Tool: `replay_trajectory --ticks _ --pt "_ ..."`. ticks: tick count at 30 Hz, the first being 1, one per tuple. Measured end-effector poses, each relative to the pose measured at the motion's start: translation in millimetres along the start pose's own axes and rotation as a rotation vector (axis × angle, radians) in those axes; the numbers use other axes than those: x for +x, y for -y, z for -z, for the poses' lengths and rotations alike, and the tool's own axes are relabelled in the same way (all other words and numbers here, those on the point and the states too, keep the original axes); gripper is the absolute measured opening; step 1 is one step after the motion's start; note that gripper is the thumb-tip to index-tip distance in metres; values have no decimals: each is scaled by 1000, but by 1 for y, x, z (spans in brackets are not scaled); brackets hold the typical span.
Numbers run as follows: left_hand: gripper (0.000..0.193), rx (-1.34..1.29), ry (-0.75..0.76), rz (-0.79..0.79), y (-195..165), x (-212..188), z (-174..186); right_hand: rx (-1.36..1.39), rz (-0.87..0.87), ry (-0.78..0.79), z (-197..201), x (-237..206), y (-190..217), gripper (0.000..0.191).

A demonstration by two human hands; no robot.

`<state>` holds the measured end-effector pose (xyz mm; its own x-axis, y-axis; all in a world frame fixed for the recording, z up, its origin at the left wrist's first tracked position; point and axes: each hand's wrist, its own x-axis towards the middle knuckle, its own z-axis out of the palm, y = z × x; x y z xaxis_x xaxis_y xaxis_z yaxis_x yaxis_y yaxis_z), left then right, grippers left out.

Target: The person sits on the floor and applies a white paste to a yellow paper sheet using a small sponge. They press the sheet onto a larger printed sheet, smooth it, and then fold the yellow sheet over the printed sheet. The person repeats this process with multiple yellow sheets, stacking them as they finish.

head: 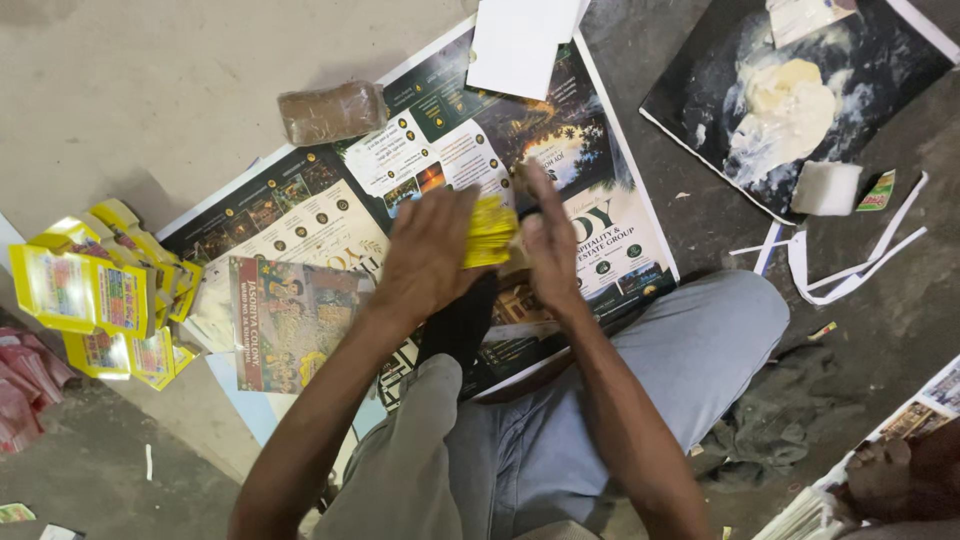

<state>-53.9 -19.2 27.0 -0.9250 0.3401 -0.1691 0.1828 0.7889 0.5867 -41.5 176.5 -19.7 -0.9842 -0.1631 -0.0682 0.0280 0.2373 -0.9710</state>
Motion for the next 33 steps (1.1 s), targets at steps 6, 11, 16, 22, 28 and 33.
replay_trajectory --ticks 6,11,16,22,28,33 --pt "117 -206 28 -80 26 -8 -13 -77 -108 47 -10 4 -7 58" --pt "50 -734 -351 54 44 -15 -39 -51 112 170 -21 12 1 74" --pt "41 -862 -445 76 40 2 -48 -9 64 221 -33 18 5 88" --pt "33 -716 -337 34 51 7 -34 -324 32 134 -31 17 19 80" --pt "32 -838 -324 28 56 6 -40 -903 501 141 -34 4 41 98" --pt "29 -757 -339 -34 62 8 -39 -921 346 341 -38 19 45 114"
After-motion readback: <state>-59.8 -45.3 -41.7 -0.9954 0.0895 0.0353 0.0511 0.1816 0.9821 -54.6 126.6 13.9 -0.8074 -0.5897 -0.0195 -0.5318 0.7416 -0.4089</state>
